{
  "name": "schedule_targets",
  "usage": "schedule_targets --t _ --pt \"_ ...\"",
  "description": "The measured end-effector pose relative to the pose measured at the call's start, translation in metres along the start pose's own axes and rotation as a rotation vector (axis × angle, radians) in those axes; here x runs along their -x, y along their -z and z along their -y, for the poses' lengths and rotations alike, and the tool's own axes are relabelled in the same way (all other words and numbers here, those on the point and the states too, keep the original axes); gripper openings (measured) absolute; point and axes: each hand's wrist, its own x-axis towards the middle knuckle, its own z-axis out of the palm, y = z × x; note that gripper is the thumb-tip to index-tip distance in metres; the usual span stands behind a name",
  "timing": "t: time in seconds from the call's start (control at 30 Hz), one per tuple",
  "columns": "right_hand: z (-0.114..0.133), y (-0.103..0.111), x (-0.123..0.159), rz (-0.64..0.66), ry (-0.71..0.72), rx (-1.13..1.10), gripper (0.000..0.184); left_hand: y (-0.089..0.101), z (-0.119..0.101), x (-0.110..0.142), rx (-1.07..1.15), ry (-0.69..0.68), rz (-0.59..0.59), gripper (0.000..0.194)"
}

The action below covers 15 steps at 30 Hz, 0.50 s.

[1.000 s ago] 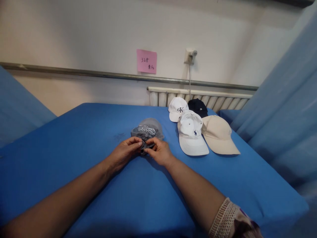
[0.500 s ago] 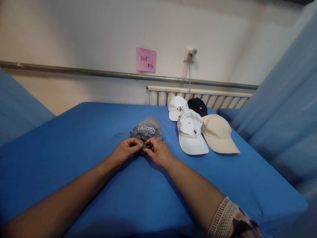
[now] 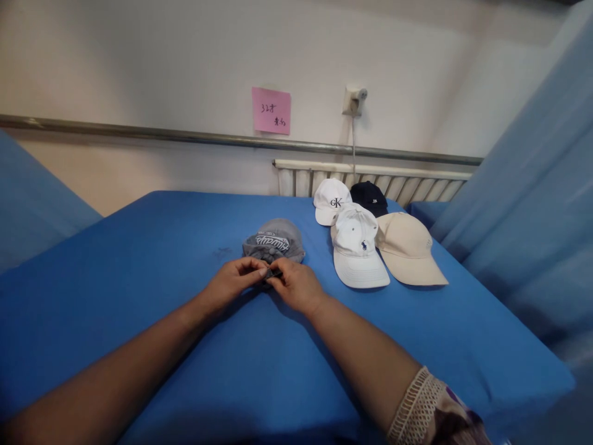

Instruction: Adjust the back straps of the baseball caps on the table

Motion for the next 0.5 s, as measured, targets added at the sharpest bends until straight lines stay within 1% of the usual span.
schedule_targets --t 0.1,0.17,0.37,0.5 --pt "-0.0003 0.0009 0.0001 -0.021 -0.022 -0.029 0.02 0.0021 0.0004 -0.0002 0.09 0.018 -0.011 0.019" --pt "-0.0009 0.001 0.0002 -0.023 -0.019 -0.045 0.02 0.0027 0.0007 -0.0011 0.11 0.023 -0.012 0.018" --pt "-0.0041 -0.0009 0.0007 -0.006 0.052 -0.074 0.02 0.0028 0.0009 -0.0031 0.045 0.035 0.0 0.018" --pt "-0.0052 -0.001 0.0012 0.016 0.073 -0.079 0.023 0.0035 0.0014 -0.0037 -0.004 0.039 0.005 0.017"
